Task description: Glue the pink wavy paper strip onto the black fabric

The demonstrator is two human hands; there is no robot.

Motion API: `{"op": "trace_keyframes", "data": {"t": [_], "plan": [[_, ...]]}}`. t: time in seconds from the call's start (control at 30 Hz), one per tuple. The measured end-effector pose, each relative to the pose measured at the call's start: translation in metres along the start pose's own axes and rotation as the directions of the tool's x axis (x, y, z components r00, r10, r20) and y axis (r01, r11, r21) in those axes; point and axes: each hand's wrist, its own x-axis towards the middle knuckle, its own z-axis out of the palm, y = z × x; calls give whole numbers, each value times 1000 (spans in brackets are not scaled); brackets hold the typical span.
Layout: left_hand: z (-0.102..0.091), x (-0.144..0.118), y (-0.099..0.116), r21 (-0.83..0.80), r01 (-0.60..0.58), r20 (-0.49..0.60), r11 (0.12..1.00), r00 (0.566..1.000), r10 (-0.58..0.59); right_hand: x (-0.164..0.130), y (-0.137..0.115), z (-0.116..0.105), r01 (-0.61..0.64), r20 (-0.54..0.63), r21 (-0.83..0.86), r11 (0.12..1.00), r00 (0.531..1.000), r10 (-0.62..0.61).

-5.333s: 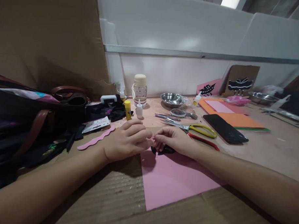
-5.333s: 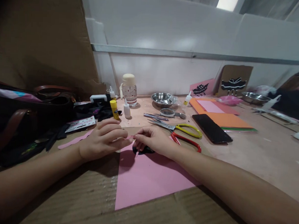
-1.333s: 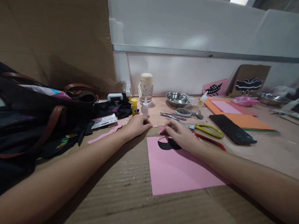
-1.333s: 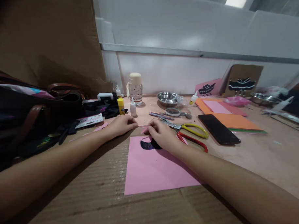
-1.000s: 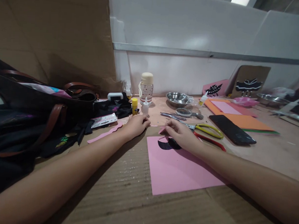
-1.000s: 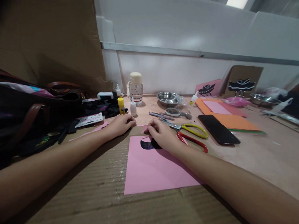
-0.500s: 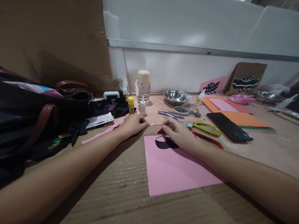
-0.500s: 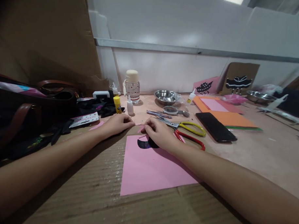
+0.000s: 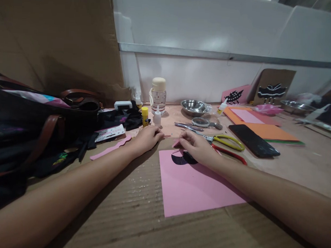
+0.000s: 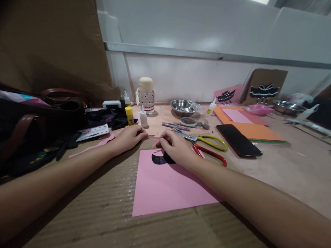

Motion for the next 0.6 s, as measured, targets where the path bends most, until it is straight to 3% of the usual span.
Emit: {"op": "trace_keyframes", "data": {"t": [0.33,0.6], "plan": [[-18,-29,29,-179,-63,-42,982,997,57,1,-16,-5,-78,-186,177,981,976,111],[-5,-35,47,-376,4,16,927,1000,2,3,-12,-4,-110,-146,265,958,978,153]]}}
